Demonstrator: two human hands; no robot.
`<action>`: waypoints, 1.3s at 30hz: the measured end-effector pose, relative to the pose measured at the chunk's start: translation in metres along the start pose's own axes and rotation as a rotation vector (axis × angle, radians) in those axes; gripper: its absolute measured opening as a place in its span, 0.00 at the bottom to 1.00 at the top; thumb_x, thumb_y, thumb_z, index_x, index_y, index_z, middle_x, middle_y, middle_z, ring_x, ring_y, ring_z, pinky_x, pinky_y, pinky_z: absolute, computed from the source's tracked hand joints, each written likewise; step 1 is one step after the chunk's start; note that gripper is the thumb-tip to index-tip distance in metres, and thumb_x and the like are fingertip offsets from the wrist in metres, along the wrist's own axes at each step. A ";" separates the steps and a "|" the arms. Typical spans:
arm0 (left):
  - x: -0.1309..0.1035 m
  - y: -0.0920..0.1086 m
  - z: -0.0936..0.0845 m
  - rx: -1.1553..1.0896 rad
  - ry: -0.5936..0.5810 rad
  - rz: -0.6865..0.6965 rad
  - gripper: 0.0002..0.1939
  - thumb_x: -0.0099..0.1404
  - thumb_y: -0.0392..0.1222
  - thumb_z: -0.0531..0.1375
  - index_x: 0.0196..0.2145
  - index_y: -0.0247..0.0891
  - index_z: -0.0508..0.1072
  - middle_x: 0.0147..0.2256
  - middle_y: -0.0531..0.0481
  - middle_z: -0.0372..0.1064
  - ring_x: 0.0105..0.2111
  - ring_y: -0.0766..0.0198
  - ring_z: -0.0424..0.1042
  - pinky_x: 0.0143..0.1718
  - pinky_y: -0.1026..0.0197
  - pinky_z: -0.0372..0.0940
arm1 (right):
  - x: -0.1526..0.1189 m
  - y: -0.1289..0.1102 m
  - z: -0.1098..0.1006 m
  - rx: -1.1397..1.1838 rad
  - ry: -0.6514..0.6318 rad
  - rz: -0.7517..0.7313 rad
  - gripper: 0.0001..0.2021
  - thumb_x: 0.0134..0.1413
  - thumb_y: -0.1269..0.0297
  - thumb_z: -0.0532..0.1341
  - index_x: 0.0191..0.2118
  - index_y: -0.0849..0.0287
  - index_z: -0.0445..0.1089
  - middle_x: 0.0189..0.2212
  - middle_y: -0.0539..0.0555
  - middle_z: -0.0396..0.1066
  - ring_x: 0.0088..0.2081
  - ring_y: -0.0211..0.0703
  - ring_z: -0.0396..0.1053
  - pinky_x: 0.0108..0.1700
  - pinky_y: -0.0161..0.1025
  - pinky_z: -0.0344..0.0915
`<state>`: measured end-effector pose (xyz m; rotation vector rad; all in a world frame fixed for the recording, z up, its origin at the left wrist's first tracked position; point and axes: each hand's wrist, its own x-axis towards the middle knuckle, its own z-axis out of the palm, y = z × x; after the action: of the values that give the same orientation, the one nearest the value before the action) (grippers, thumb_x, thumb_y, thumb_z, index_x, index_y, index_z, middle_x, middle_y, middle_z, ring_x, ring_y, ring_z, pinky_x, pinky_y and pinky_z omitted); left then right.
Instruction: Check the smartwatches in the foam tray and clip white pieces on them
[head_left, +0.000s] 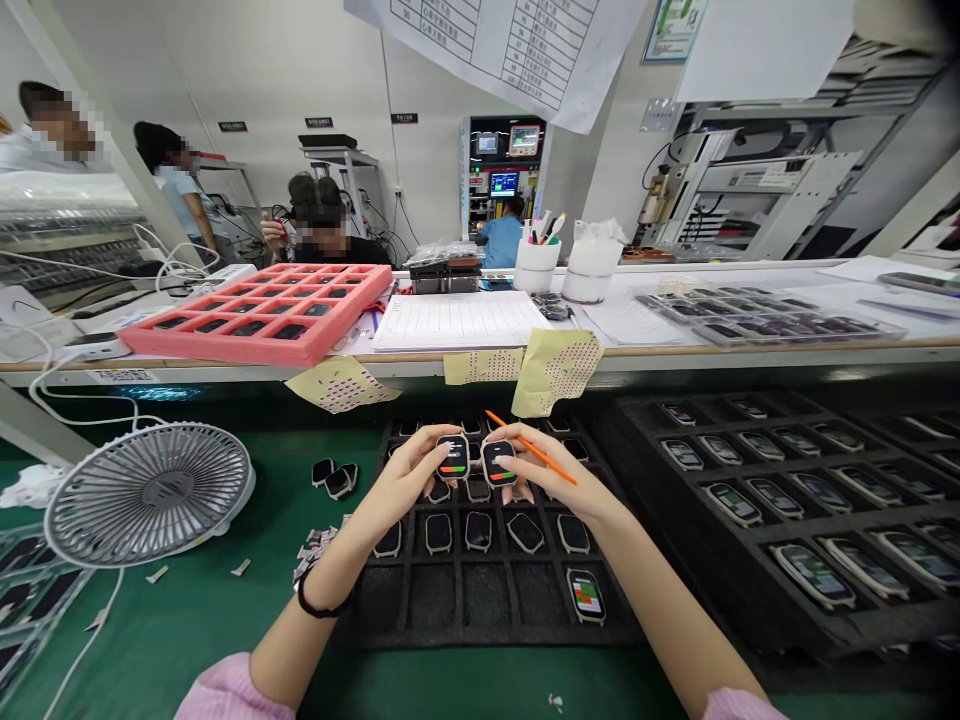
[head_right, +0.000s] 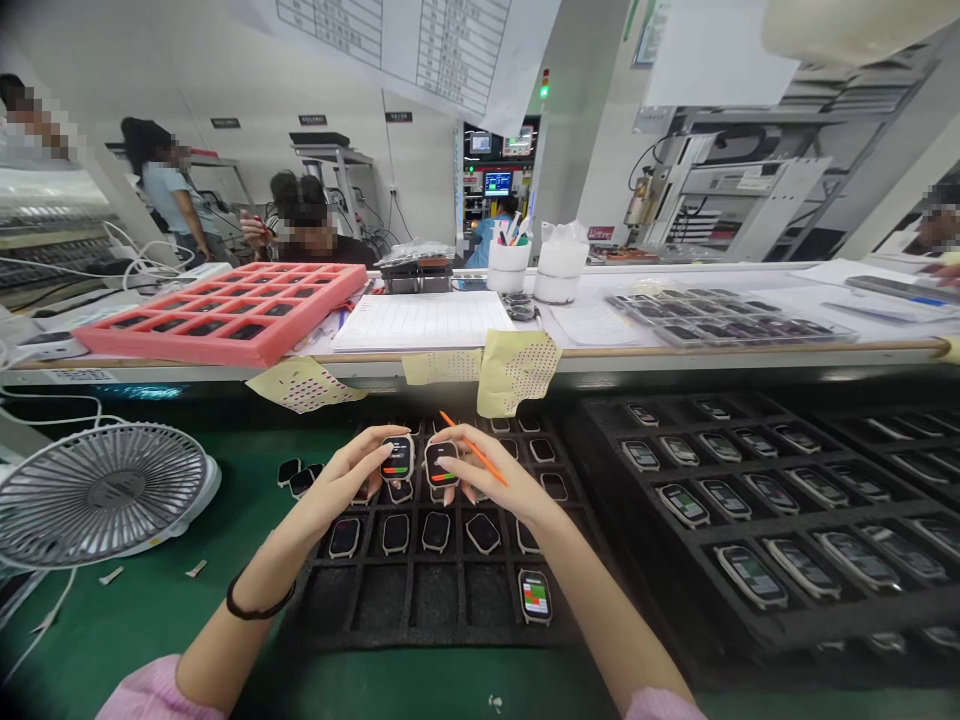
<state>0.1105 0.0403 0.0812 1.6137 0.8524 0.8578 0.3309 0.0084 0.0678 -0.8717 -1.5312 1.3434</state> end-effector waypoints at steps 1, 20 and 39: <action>-0.002 0.003 -0.001 -0.015 -0.022 -0.002 0.20 0.66 0.52 0.55 0.50 0.39 0.68 0.39 0.49 0.69 0.22 0.73 0.60 0.21 0.68 0.57 | 0.000 -0.001 0.000 0.008 -0.002 -0.003 0.12 0.59 0.60 0.60 0.48 0.57 0.65 0.32 0.51 0.70 0.25 0.36 0.74 0.20 0.27 0.61; -0.010 0.009 -0.003 0.032 -0.104 0.081 0.21 0.65 0.44 0.59 0.55 0.43 0.62 0.48 0.46 0.67 0.46 0.58 0.68 0.45 0.59 0.65 | -0.004 -0.008 0.002 0.015 -0.058 -0.042 0.14 0.60 0.63 0.59 0.51 0.56 0.63 0.40 0.55 0.69 0.31 0.38 0.74 0.22 0.29 0.63; -0.005 0.006 -0.001 0.018 -0.034 0.107 0.19 0.65 0.49 0.57 0.51 0.39 0.67 0.43 0.46 0.69 0.27 0.70 0.62 0.24 0.67 0.57 | 0.000 -0.003 0.003 0.001 -0.009 -0.036 0.14 0.59 0.60 0.60 0.49 0.56 0.63 0.41 0.54 0.69 0.28 0.35 0.73 0.20 0.29 0.62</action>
<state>0.1082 0.0356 0.0862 1.6971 0.7578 0.8969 0.3281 0.0069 0.0704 -0.8352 -1.5463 1.3237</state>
